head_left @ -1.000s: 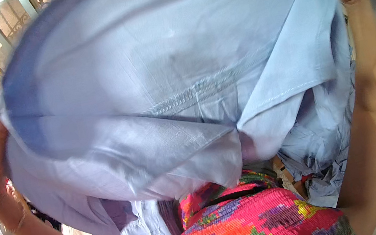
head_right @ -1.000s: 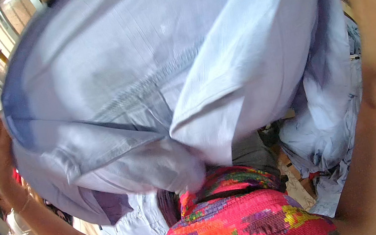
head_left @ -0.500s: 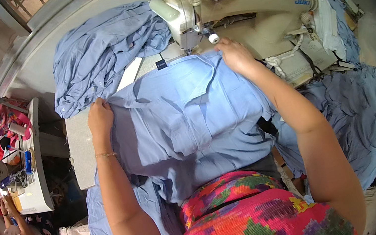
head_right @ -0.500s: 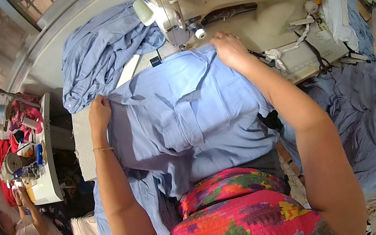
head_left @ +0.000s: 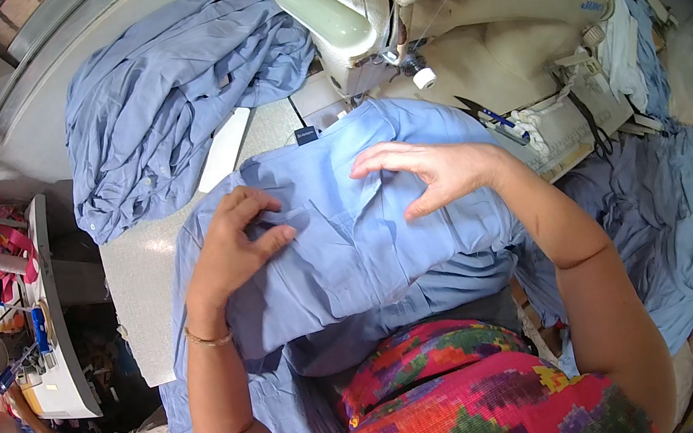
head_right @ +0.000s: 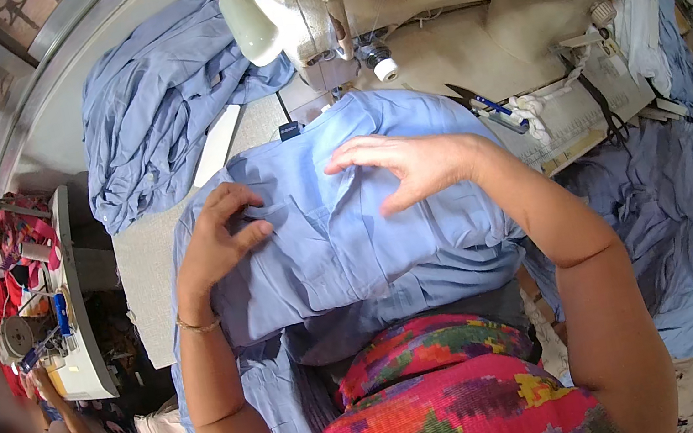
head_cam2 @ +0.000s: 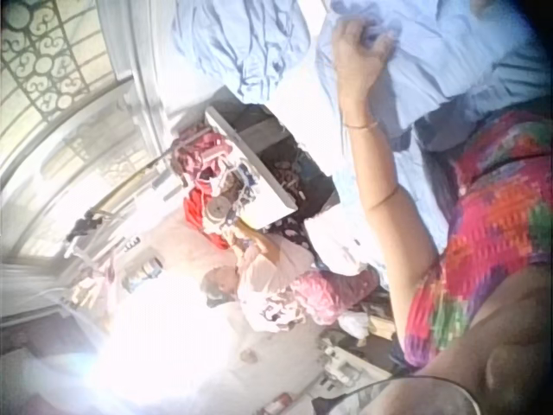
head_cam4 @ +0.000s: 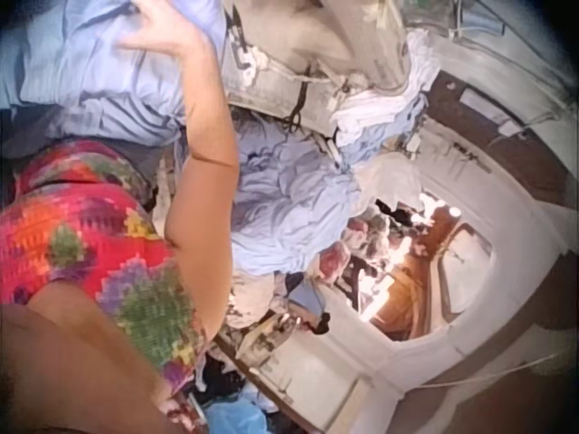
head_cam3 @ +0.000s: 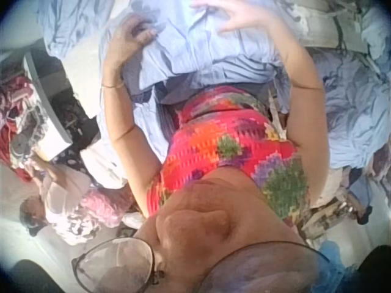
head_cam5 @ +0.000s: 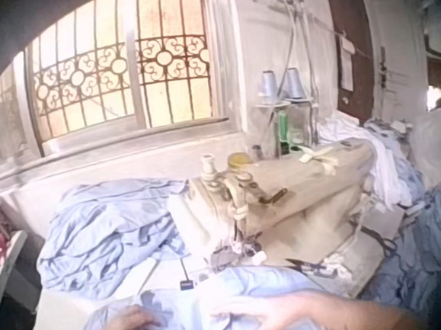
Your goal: The person picks up a light blue shirt, checks the tags and collar area, uses thread snips to remove excess threads, and sets the garment back onto the table.
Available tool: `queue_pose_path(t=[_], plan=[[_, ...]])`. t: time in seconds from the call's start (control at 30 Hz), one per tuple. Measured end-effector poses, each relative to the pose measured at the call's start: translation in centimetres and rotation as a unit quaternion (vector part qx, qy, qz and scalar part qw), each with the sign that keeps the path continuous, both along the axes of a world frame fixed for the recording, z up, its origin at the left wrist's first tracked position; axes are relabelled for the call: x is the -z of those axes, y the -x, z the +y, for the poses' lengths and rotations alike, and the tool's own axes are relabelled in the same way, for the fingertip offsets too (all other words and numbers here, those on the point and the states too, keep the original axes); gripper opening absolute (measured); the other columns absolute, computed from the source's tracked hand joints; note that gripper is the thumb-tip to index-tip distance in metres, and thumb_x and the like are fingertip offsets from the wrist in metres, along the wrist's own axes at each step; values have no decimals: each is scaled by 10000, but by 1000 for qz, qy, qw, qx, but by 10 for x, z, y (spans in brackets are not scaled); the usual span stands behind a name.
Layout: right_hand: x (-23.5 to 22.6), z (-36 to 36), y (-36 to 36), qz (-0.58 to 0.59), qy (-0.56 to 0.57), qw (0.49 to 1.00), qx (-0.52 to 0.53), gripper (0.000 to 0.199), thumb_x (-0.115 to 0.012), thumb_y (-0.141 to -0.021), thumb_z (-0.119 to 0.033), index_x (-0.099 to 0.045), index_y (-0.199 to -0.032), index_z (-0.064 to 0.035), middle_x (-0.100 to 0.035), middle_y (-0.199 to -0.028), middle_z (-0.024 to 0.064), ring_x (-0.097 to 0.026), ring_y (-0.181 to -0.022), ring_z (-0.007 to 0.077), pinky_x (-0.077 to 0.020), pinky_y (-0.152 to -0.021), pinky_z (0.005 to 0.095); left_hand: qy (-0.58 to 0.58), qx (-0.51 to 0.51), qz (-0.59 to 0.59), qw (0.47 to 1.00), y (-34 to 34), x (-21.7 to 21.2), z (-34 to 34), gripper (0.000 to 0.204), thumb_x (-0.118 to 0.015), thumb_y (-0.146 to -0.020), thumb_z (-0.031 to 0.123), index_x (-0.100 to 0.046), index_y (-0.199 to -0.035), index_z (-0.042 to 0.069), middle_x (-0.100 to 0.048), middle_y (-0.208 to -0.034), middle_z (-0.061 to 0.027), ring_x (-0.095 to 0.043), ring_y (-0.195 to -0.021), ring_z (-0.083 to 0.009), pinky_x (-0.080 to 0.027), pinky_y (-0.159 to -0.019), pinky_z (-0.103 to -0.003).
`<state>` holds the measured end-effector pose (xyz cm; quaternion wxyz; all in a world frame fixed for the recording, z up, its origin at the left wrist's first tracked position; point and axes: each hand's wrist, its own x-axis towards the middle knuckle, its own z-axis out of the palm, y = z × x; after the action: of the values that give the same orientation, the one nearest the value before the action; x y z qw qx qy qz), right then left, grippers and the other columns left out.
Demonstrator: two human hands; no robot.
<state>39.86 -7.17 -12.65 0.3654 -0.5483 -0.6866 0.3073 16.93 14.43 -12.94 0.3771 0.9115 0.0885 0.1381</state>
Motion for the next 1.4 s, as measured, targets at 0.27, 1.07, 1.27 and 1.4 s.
queue_pose_path(t=[0.27,1.07,1.27,1.4], plan=[[-1,21,8,-137,14,983,120,179,-638,-844,-177,-675,-978,-65,-664,-948,77,-584,-1003,256,-385,-939,383,-105,24,13,994,-13,3,-9,244,-749,-740,142,-606,-912,44,-557,-1101,-79,-497,-1038,-282,-351,-908,-396],[12,51,18,-125,9,981,146,156,-651,-816,-227,-634,-860,-78,-654,-881,55,-618,-899,216,-359,-906,372,-94,-63,-24,993,-32,19,-16,241,-759,-731,238,-638,-822,50,-553,-1042,-56,-488,-989,-241,-311,-900,-370],[10,51,19,-121,2,982,148,144,-648,-805,-207,-625,-866,-79,-637,-879,52,-616,-896,215,-360,-897,372,-96,-64,-16,993,-33,18,-17,211,-759,-726,189,-621,-807,51,-554,-1052,-58,-486,-1012,-234,-297,-937,-370],[11,50,20,-120,-48,981,146,112,-640,-795,-155,-643,-896,-108,-616,-910,27,-597,-938,210,-354,-903,369,-94,-66,-15,993,-34,18,-18,206,-757,-717,174,-618,-806,50,-554,-1058,-61,-487,-1014,-232,-296,-940,-368]])
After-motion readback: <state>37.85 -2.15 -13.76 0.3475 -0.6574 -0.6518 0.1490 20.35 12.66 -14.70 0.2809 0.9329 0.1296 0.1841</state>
